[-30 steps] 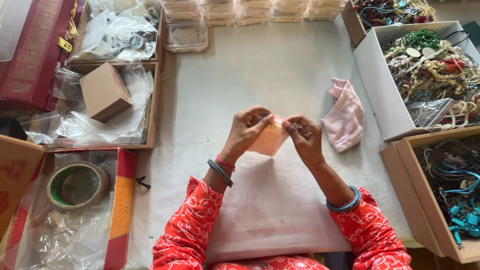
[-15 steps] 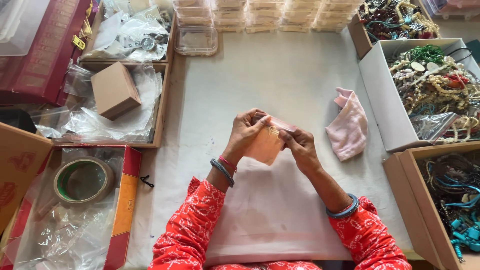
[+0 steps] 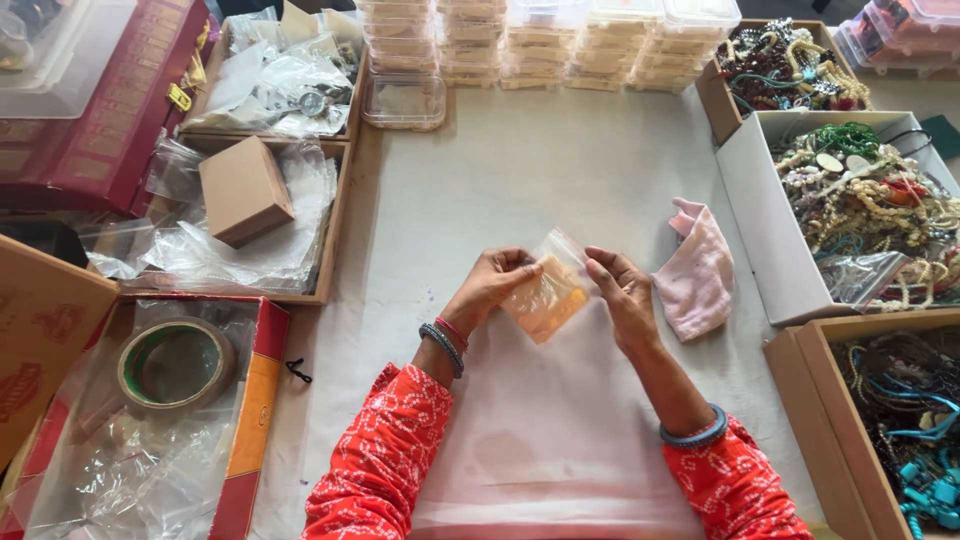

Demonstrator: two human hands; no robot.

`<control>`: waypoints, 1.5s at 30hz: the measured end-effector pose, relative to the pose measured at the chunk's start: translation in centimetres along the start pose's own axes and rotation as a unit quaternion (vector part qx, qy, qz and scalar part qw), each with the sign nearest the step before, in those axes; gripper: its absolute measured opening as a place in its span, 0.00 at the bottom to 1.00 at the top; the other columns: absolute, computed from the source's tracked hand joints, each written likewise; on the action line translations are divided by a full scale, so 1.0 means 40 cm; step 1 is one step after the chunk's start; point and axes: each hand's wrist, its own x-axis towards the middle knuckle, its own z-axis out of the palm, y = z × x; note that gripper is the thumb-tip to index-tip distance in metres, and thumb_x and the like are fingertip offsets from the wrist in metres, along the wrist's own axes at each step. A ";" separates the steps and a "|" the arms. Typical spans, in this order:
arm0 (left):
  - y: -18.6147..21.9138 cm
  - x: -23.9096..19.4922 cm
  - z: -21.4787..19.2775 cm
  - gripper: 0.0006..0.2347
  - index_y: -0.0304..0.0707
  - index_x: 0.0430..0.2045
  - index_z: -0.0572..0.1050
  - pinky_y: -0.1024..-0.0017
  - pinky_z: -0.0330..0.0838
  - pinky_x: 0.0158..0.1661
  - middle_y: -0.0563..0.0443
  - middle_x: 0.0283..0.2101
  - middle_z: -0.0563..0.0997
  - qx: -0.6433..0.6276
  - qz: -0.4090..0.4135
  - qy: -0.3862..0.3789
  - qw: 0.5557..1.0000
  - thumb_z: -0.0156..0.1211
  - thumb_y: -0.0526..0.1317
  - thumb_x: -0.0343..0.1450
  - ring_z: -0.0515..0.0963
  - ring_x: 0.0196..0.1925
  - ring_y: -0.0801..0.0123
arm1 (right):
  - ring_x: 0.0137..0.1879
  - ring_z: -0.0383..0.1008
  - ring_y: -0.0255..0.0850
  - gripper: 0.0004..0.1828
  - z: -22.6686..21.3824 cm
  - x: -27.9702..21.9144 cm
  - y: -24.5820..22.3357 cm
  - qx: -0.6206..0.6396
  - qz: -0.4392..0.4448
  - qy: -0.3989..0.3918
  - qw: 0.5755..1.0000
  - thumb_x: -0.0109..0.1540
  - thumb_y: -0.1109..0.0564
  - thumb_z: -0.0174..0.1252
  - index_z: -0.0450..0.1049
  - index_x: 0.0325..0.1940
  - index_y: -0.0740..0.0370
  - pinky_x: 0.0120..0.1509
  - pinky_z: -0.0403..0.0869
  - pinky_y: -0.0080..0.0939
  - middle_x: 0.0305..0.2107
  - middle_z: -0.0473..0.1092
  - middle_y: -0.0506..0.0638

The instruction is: The person wipes a necklace with a cloth, places a jewelry item into a small plastic bag, puts the bag into a small pouch, and then places jewelry into a plastic box.

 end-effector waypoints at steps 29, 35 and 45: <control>-0.059 -0.024 0.116 0.30 0.54 0.74 0.51 0.47 0.37 0.75 0.56 0.79 0.48 0.746 0.098 0.039 0.658 0.42 0.59 0.76 0.44 0.82 0.64 | 0.83 0.43 0.54 0.38 -0.052 0.084 0.100 -0.596 -0.239 -0.100 0.760 0.72 0.36 0.37 0.53 0.80 0.63 0.77 0.47 0.62 0.78 0.47 0.60; -0.066 -0.023 0.105 0.32 0.51 0.74 0.51 0.43 0.42 0.73 0.56 0.79 0.49 0.762 0.088 0.056 0.639 0.45 0.60 0.75 0.46 0.81 0.65 | 0.83 0.43 0.52 0.37 -0.068 0.122 0.141 -0.623 -0.228 -0.160 0.731 0.73 0.35 0.31 0.54 0.79 0.59 0.79 0.45 0.61 0.77 0.49 0.58; 0.051 -0.439 -0.032 0.22 0.44 0.60 0.73 0.55 0.70 0.60 0.48 0.62 0.75 0.624 0.117 0.078 0.769 0.56 0.53 0.74 0.73 0.64 0.60 | 0.75 0.57 0.67 0.33 -0.171 0.152 0.149 -0.526 -0.205 -0.106 0.819 0.79 0.40 0.39 0.63 0.75 0.70 0.79 0.57 0.61 0.70 0.60 0.71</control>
